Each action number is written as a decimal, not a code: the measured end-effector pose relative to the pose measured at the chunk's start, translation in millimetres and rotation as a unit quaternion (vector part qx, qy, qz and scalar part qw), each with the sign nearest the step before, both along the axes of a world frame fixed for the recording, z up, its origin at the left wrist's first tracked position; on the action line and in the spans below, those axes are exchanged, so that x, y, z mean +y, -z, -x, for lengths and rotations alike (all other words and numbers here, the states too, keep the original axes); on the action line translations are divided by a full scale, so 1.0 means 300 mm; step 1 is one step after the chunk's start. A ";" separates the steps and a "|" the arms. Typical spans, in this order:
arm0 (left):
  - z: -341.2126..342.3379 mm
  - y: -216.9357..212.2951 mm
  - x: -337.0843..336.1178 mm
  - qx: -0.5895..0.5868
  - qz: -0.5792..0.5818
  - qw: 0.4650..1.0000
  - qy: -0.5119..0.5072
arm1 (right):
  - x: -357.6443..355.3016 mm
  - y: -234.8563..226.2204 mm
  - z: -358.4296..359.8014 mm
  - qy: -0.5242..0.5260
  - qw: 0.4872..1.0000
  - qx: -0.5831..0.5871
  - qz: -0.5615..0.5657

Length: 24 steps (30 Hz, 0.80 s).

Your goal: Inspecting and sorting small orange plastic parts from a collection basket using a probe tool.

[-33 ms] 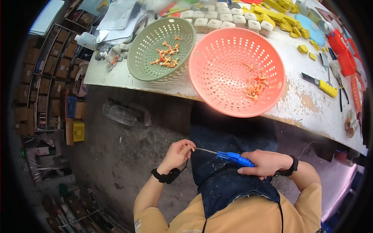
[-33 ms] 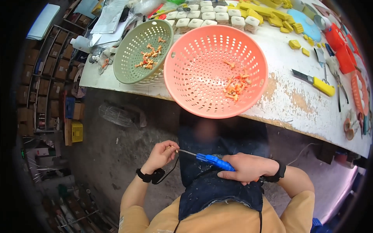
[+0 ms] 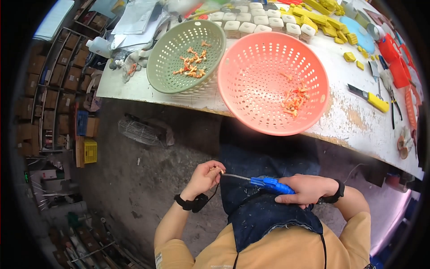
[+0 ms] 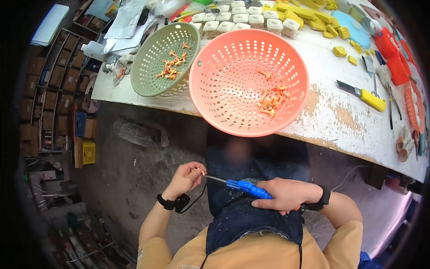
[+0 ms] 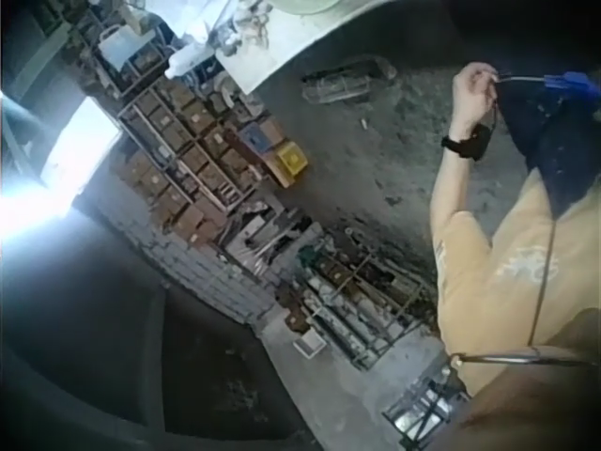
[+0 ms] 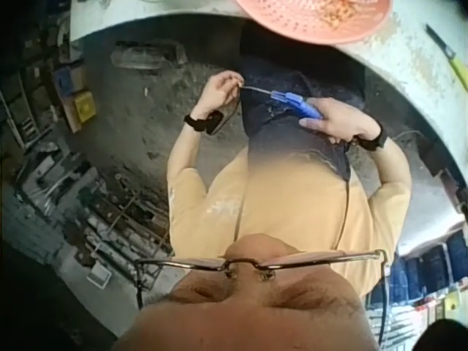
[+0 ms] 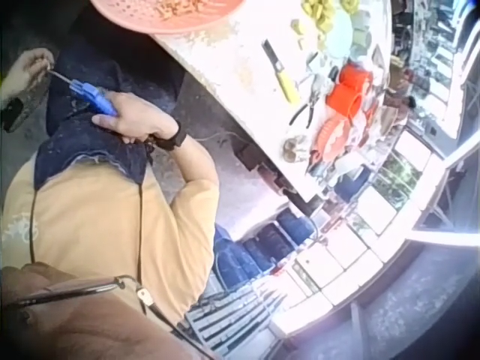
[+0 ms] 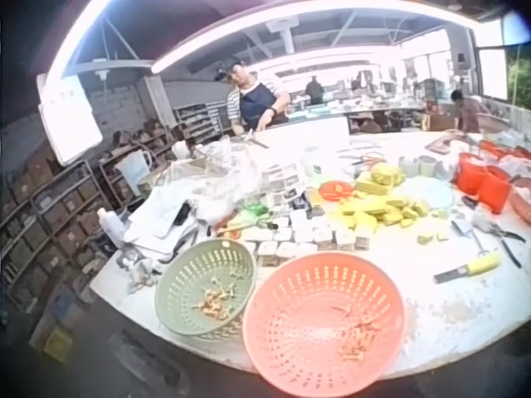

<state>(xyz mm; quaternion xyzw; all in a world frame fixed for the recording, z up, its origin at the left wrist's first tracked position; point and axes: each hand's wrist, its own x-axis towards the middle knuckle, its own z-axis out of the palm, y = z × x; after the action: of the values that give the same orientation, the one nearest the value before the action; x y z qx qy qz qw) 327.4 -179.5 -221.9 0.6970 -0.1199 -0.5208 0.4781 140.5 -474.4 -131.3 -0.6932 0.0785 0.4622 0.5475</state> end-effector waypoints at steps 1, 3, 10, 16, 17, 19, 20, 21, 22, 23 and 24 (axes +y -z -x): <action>-0.009 -0.002 0.003 0.075 0.009 0.997 -0.016 | -0.006 -0.012 -0.001 -0.008 1.000 0.013 -0.012; -0.007 0.025 0.008 0.125 0.028 0.990 -0.066 | -0.010 -0.012 0.002 -0.017 0.999 0.027 -0.024; -0.038 0.091 0.018 0.299 0.123 0.929 -0.179 | -0.006 -0.008 -0.001 -0.004 1.000 -0.006 -0.019; -0.043 0.109 0.022 0.334 0.146 0.912 -0.189 | 0.014 0.010 -0.013 -0.008 1.000 -0.019 -0.009; -0.043 0.107 0.020 0.334 0.146 0.912 -0.188 | 0.016 0.017 -0.013 -0.005 1.000 -0.026 -0.001; -0.045 0.100 0.017 0.339 0.146 0.912 -0.180 | 0.017 0.015 -0.014 -0.003 1.000 -0.025 -0.005; -0.045 0.099 0.017 0.339 0.146 0.912 -0.181 | 0.018 0.015 -0.015 0.000 1.000 -0.023 -0.010; -0.045 0.099 0.017 0.337 0.147 0.913 -0.176 | 0.017 0.014 -0.018 0.000 1.000 -0.023 -0.010; -0.044 0.098 0.015 0.335 0.148 0.915 -0.171 | 0.015 0.012 -0.023 -0.003 1.000 -0.020 -0.006; -0.043 0.095 0.011 0.335 0.149 0.915 -0.171 | 0.013 0.010 -0.025 -0.005 1.000 -0.016 -0.002; -0.041 0.088 0.007 0.318 0.132 0.922 -0.176 | 0.012 0.009 -0.024 -0.005 1.000 -0.016 -0.002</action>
<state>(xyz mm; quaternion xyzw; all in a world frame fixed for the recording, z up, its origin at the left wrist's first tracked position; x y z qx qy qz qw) 339.7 -177.5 -248.3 0.4354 0.0955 -0.6014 0.6630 147.7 -470.7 -133.8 -0.7001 0.0650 0.4539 0.5473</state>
